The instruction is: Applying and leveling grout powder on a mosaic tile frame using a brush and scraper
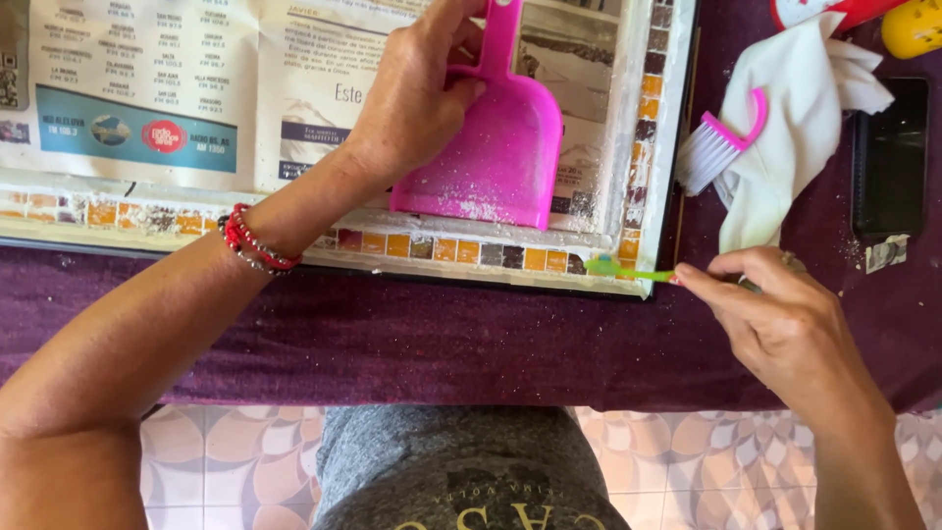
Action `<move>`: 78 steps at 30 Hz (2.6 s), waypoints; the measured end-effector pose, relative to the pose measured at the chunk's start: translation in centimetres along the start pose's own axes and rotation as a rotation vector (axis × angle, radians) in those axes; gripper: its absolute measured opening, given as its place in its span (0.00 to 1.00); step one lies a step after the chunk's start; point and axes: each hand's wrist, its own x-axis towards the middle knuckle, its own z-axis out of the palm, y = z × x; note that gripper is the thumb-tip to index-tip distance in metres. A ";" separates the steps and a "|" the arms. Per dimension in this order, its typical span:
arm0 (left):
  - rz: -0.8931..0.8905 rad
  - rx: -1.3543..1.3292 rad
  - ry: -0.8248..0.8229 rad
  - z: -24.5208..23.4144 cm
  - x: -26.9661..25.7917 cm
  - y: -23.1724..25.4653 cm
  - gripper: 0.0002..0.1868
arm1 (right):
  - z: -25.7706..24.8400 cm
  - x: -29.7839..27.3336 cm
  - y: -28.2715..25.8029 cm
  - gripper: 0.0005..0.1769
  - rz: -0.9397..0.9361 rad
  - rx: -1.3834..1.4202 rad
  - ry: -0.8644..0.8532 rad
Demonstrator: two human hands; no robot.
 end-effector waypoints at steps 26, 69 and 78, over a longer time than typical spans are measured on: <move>-0.012 0.014 -0.016 0.0 0.1 0.6 0.34 | -0.7 0.8 1.4 0.20 -0.007 0.057 0.123; 0.117 0.035 0.037 -6.1 -2.0 -3.4 0.27 | 9.0 13.7 -11.4 0.14 -0.408 0.052 0.199; 0.097 0.015 0.039 -5.8 -2.2 -3.5 0.32 | 9.1 15.2 -15.4 0.15 -0.440 -0.003 0.228</move>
